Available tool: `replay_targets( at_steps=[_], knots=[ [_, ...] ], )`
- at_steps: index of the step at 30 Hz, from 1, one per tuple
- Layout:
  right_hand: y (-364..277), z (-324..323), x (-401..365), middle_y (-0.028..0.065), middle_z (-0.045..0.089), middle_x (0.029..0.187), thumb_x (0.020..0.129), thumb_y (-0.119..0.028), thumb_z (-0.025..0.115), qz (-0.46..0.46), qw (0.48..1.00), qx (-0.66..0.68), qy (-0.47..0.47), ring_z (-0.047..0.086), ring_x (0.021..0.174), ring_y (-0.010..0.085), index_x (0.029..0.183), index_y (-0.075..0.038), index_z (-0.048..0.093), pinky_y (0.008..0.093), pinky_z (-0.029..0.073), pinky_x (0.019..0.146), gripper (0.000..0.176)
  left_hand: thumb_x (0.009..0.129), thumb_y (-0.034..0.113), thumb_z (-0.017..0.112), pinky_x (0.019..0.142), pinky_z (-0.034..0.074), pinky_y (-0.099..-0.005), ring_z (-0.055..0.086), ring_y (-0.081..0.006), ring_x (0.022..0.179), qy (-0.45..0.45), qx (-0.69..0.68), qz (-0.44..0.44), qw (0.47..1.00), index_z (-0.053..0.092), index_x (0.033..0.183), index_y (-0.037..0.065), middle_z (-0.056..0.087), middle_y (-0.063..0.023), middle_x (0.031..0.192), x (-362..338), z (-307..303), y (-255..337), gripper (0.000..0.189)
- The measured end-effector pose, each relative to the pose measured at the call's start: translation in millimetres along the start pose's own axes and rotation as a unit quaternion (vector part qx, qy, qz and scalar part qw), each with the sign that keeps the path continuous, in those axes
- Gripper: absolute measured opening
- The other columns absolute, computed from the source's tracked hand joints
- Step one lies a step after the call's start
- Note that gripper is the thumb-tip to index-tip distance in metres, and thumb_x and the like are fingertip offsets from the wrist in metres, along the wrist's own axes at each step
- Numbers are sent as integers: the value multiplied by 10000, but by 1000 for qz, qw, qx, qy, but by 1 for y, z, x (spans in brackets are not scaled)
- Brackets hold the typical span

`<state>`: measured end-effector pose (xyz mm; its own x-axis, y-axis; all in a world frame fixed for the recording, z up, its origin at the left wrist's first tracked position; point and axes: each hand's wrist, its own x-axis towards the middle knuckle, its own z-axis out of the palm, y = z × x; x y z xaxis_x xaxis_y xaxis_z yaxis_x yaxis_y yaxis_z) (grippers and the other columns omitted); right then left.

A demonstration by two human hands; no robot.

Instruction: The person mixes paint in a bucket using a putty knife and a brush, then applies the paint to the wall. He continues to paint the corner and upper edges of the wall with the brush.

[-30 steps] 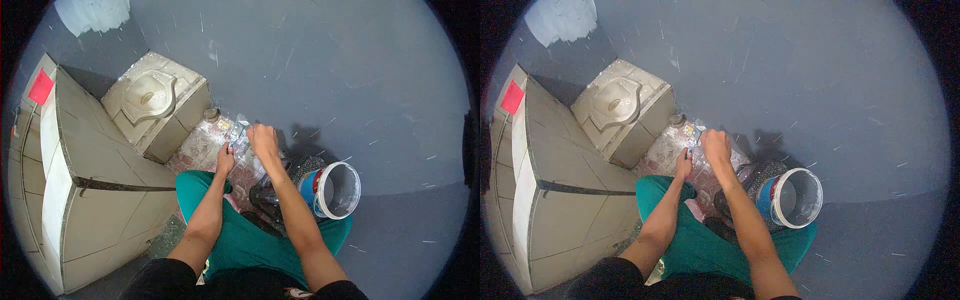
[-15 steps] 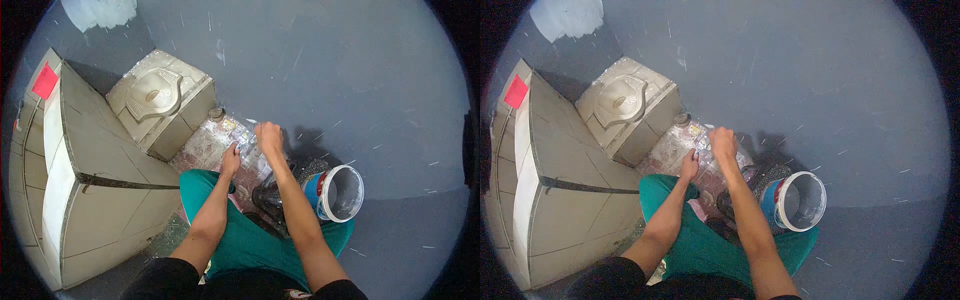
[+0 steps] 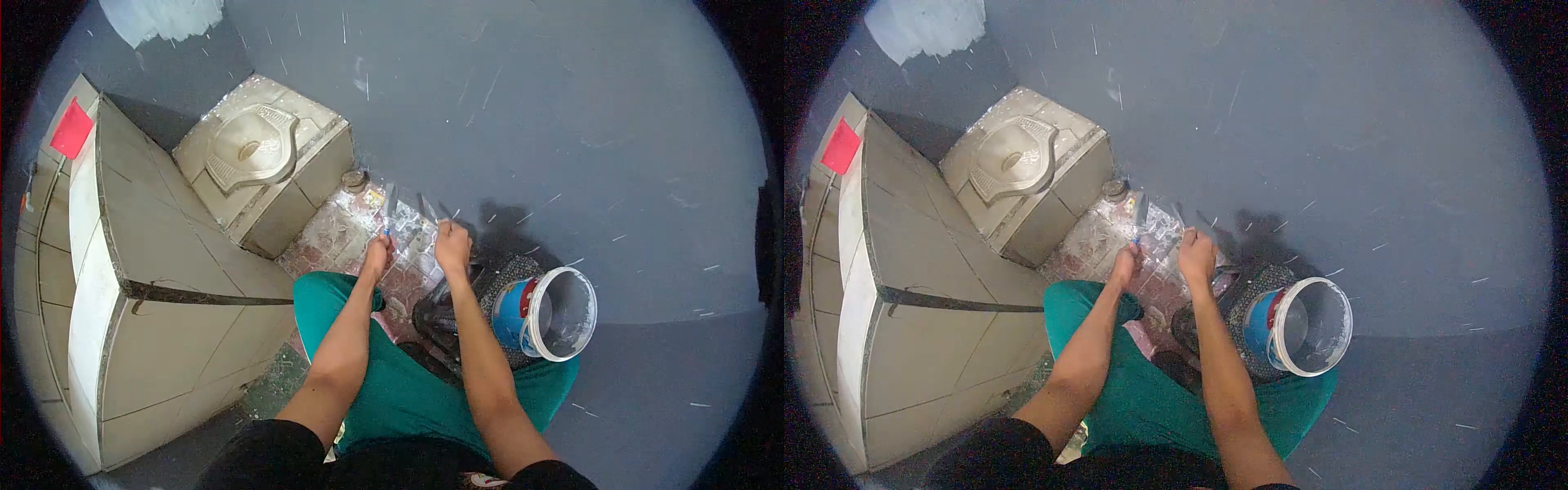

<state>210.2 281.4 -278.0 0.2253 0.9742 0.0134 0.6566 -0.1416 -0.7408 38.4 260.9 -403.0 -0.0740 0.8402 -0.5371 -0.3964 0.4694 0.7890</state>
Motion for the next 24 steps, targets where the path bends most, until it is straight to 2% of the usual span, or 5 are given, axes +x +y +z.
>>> replay_targets(
  at_steps=[1,4,7,13,24],
  knots=[
    [-1,0,0,298,669,918,989,-367,490,-12,1000,-9,-3,636,918,505,935,26,680,561,463,818,440,1037,281,399,421,251,-275,362,-91,485,-25,-56,-36,997,581,944,50,456,18,643,-4,2,7,308],
    [-14,-13,-9,288,676,926,988,-371,500,-24,998,-55,-14,645,912,498,997,-9,695,549,489,795,412,1043,295,375,376,200,-250,324,-77,463,-57,-135,-66,987,547,992,65,425,28,633,-14,6,17,292],
    [-39,-28,-20,282,679,929,986,-373,511,-58,997,-46,-8,649,905,495,1053,-48,705,544,509,778,385,1041,306,371,392,210,-249,305,-81,467,-91,-171,-86,977,542,971,74,405,31,631,-18,8,21,297],
    [-63,-36,-22,289,680,908,970,-365,526,-81,990,-106,-54,654,890,495,1058,-63,712,566,511,776,365,1037,308,387,414,216,-242,295,-80,477,-156,-185,-100,965,528,923,113,389,37,634,-20,7,21,266],
    [-70,-42,-3,290,682,891,921,-342,537,-107,979,-151,-81,653,881,501,940,-38,721,561,519,811,356,1052,365,400,406,230,-249,302,-77,466,-215,-135,-60,965,502,853,136,383,49,614,-18,6,13,320]
  ],
)
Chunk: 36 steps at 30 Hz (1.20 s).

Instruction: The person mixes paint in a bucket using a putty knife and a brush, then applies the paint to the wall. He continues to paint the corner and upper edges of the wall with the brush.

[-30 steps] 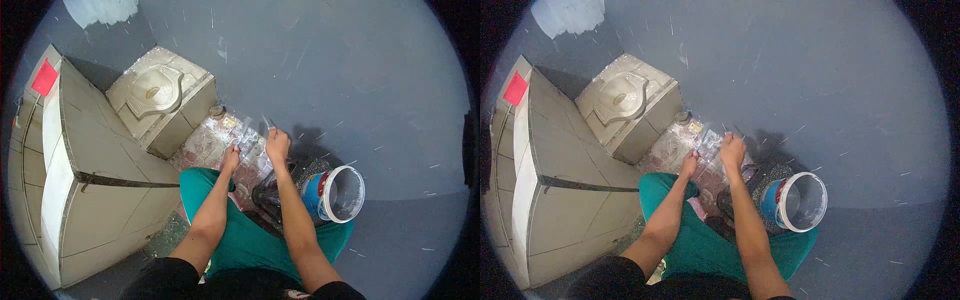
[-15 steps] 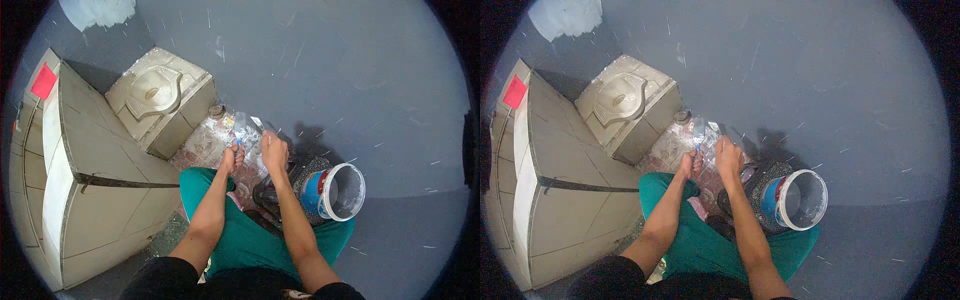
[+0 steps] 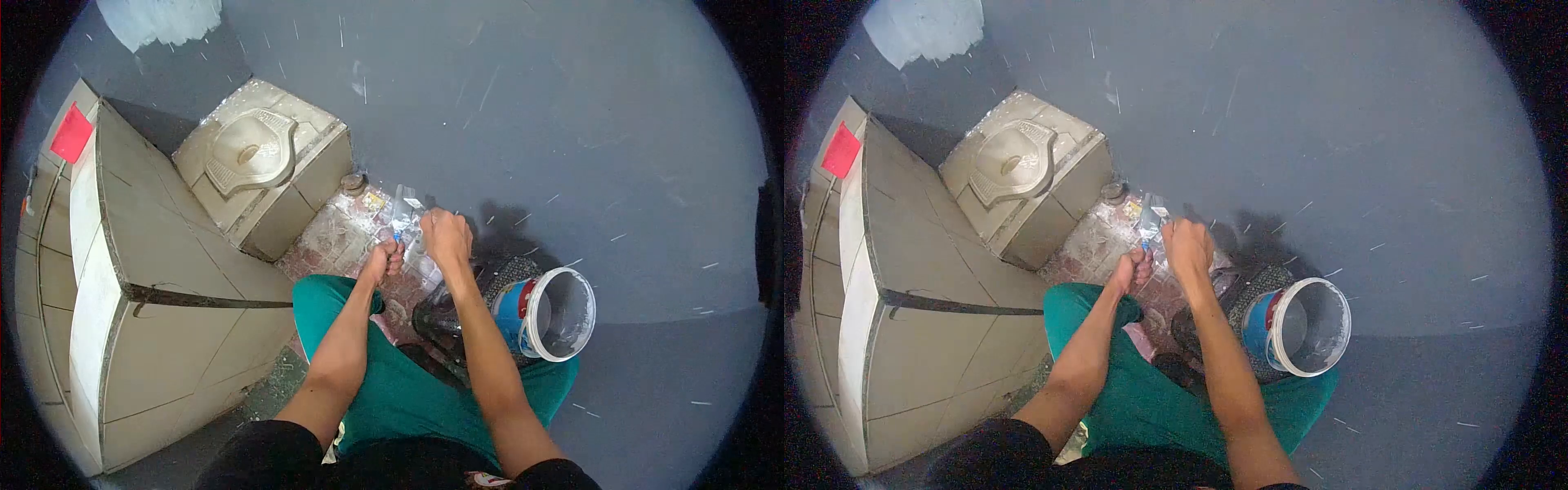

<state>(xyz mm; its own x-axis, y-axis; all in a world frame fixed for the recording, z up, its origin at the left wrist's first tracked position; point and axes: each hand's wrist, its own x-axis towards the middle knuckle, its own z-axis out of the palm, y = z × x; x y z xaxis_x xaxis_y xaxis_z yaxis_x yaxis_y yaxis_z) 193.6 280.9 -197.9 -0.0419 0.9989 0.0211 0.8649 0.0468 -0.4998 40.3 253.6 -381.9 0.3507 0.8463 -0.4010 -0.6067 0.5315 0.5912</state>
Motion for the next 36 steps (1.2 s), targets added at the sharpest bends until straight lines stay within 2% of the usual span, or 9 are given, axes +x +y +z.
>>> replay_targets(
  at_steps=[4,7,10,13,16,26,31,36],
  knots=[
    [-2,-3,14,295,683,914,915,-338,542,2,1000,-11,-18,656,901,496,955,-42,726,557,519,822,352,1054,378,416,407,225,-253,309,-75,468,10,17,-1,1000,505,853,139,393,50,612,2,-2,-3,325],
    [1,-3,23,289,688,862,935,-315,536,-23,999,-1,31,679,836,484,918,-7,732,559,537,753,365,1059,363,418,416,217,-251,301,-73,469,18,68,5,998,514,863,137,395,54,613,0,3,-3,314],
    [-4,-8,14,289,687,856,957,-317,519,23,997,26,67,679,828,481,927,-18,731,561,536,746,367,1064,356,417,422,209,-250,297,-70,473,61,-1,1,998,522,872,135,391,59,614,-2,7,2,311],
    [-12,-9,-10,286,688,850,971,-320,503,18,998,19,57,678,819,482,961,-21,718,566,534,746,369,1069,377,409,424,205,-247,296,-70,478,40,-12,9,999,522,874,135,384,63,613,-2,7,5,330],
    [-10,8,-21,289,679,845,958,-369,525,31,999,19,34,660,854,498,1032,-82,704,573,517,763,346,1069,411,404,421,211,-244,298,-71,479,33,-14,9,999,515,868,134,376,62,610,0,7,3,360],
    [-11,31,-24,295,678,832,965,-341,517,3,1000,2,13,673,784,487,941,-12,705,562,536,702,380,1054,462,424,396,226,-240,296,-71,460,65,-20,6,998,490,830,143,365,55,596,-9,18,9,395],
    [-15,25,-13,290,684,836,954,-332,529,-1,1000,11,26,673,800,489,937,-20,720,561,538,738,366,1055,453,414,396,225,-243,311,-74,456,38,20,26,999,489,813,159,375,59,590,-5,13,2,389],
    [-15,12,18,288,687,865,944,-335,535,0,1000,-16,0,672,839,489,938,-11,724,560,534,773,375,1056,446,412,407,243,-261,324,-77,460,55,83,46,994,491,805,163,386,64,594,-1,7,-3,386]
  ],
)
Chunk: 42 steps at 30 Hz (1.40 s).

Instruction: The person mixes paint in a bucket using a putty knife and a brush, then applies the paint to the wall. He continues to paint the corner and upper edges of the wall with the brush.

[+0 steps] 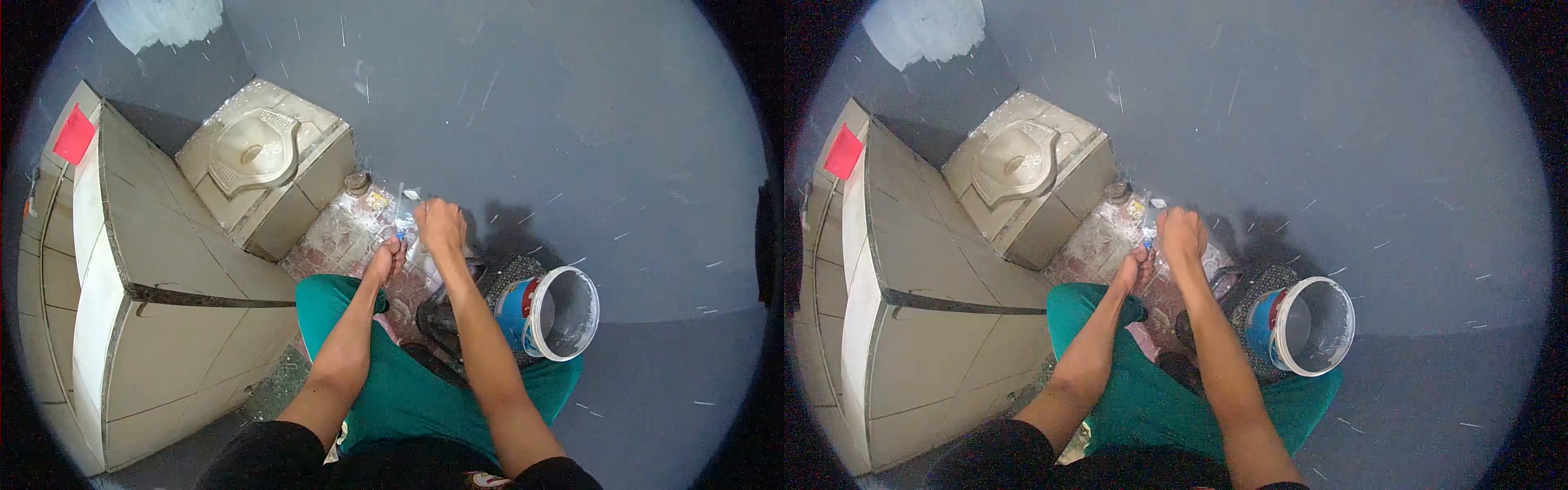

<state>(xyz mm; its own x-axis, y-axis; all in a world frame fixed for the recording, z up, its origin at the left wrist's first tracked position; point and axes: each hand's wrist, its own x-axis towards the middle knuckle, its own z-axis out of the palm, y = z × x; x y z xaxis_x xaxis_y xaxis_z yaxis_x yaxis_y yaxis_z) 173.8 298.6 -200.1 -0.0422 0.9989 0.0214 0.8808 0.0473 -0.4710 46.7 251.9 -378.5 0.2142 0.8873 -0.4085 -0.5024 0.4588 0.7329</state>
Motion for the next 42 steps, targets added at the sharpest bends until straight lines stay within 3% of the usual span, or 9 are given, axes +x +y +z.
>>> replay_targets(
  at_steps=[4,8,11,14,17,23,32,38,42],
  knots=[
    [6,2,13,295,685,890,943,-318,529,34,996,70,52,670,859,492,905,25,717,559,520,785,393,1046,451,442,415,250,-267,327,-75,469,8,14,0,1000,495,833,163,393,65,603,7,-4,-8,363],
    [30,29,6,292,681,916,954,-341,517,80,972,182,126,655,908,497,928,11,712,527,510,808,403,1049,428,442,420,229,-254,300,-72,475,-3,-85,-12,996,496,864,154,376,66,614,4,-4,-1,335],
    [55,56,-6,312,671,933,968,-350,503,132,955,252,88,648,934,497,978,16,712,526,494,836,421,1057,405,425,421,214,-245,279,-72,475,-14,-137,-19,990,497,874,146,361,63,617,5,-3,7,325],
    [57,57,-19,312,674,946,981,-372,499,134,972,181,64,648,937,496,1059,1,716,512,502,832,438,1058,398,413,418,209,-239,272,-73,474,-32,-164,-18,986,498,886,139,350,58,616,2,-6,7,322],
    [38,42,-34,302,680,909,987,-384,504,23,965,224,131,654,911,495,1066,-3,716,515,510,798,443,1055,405,409,413,215,-239,277,-73,471,-53,-202,-23,978,496,903,132,345,53,616,2,-6,8,324],
    [9,6,-45,270,689,855,989,-364,513,7,999,45,31,666,829,491,1025,-46,694,564,517,740,367,1053,410,407,410,222,-241,281,-74,471,-66,-186,-27,980,487,911,124,339,45,621,1,-4,10,330],
    [7,14,-39,265,688,835,989,-359,497,5,1000,-18,18,673,812,482,989,-68,677,569,529,720,342,1054,371,427,409,217,-235,292,-68,469,-16,-119,-25,992,481,841,137,361,54,607,-3,4,11,320],
    [4,15,-21,272,683,822,985,-342,506,14,998,11,65,670,805,488,983,-68,687,576,524,724,328,1063,369,415,405,199,-236,282,-62,463,6,-94,-12,995,478,835,147,362,60,605,-2,6,10,324],
    [-4,6,-38,274,686,835,984,-345,505,30,998,33,43,670,814,491,1004,-58,689,578,522,739,341,1065,361,406,407,195,-235,281,-60,465,14,-106,-11,994,479,835,150,366,57,605,-6,8,11,321]
  ],
)
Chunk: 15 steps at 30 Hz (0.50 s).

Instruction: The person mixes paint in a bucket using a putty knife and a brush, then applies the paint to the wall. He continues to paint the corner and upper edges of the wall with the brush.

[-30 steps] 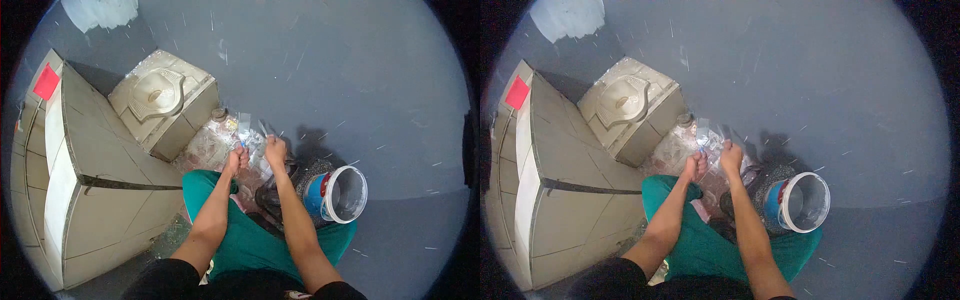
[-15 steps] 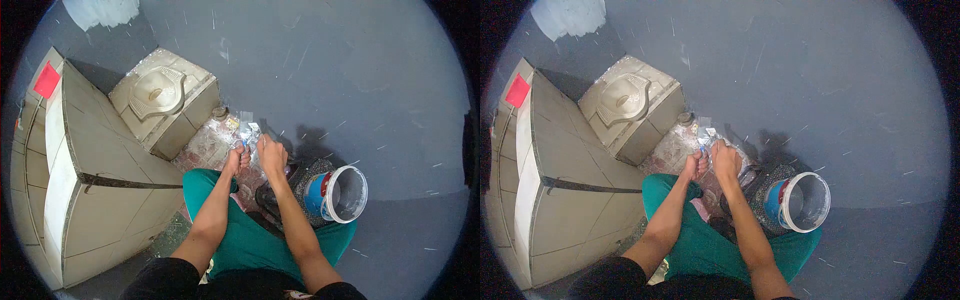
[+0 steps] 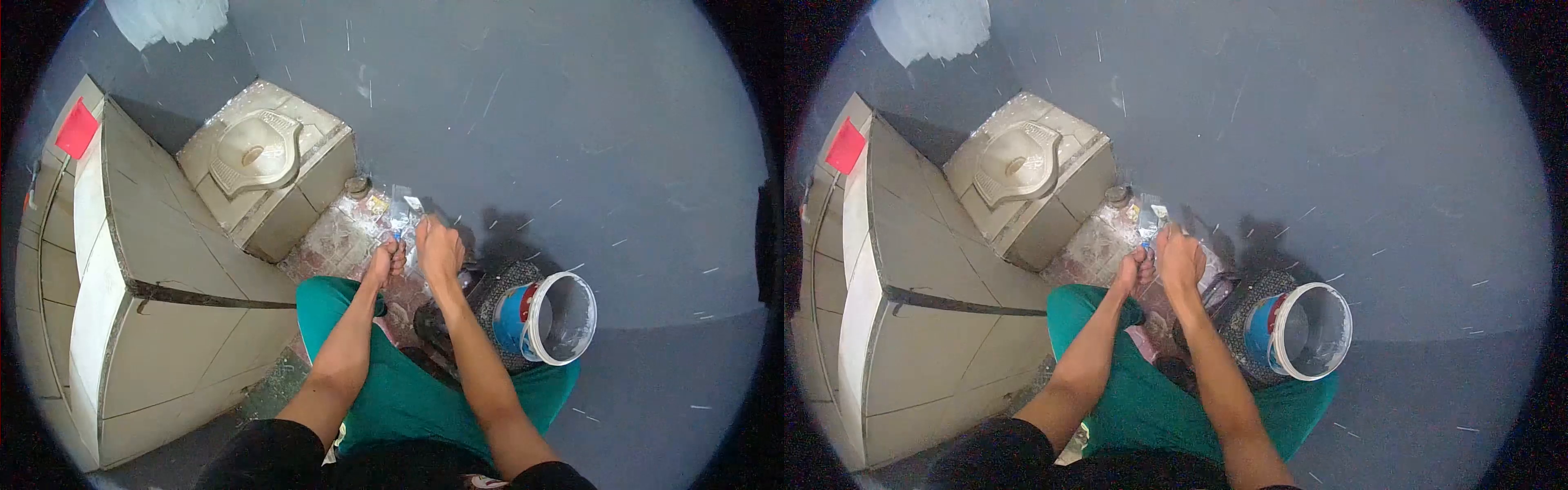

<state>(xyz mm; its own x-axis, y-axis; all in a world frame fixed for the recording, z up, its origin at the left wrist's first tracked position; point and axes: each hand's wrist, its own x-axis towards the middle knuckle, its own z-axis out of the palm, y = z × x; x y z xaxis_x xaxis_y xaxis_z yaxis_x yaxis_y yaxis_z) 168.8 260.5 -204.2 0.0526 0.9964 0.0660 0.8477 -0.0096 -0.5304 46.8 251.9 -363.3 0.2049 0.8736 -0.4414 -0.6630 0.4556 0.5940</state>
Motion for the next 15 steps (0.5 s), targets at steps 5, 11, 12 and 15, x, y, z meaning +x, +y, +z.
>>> replay_targets(
  at_steps=[5,11,12,15],
  knots=[
    [-6,4,-5,281,689,864,978,-337,508,8,999,-18,-47,673,846,483,1010,-45,699,569,526,760,350,1067,353,387,410,220,-250,286,-72,464,23,37,0,999,478,816,149,364,55,605,-4,5,2,336],
    [2,13,26,274,693,879,970,-342,515,-28,999,-18,-41,674,857,479,967,-43,718,560,531,776,362,1062,356,387,422,267,-278,321,-95,467,10,99,20,995,483,808,143,375,48,599,1,-2,-5,345],
    [1,11,32,273,693,878,968,-342,515,-25,999,-16,-28,673,857,480,964,-45,719,560,531,776,361,1062,352,388,423,270,-280,326,-95,469,-3,113,33,993,485,809,142,378,48,599,3,-4,-6,344],
    [-3,3,39,273,693,866,955,-326,527,-14,1000,0,15,676,843,480,939,-33,723,559,530,766,353,1067,358,387,421,272,-283,327,-95,466,-10,115,37,993,490,819,135,383,48,603,9,-8,-11,349]
  ],
)
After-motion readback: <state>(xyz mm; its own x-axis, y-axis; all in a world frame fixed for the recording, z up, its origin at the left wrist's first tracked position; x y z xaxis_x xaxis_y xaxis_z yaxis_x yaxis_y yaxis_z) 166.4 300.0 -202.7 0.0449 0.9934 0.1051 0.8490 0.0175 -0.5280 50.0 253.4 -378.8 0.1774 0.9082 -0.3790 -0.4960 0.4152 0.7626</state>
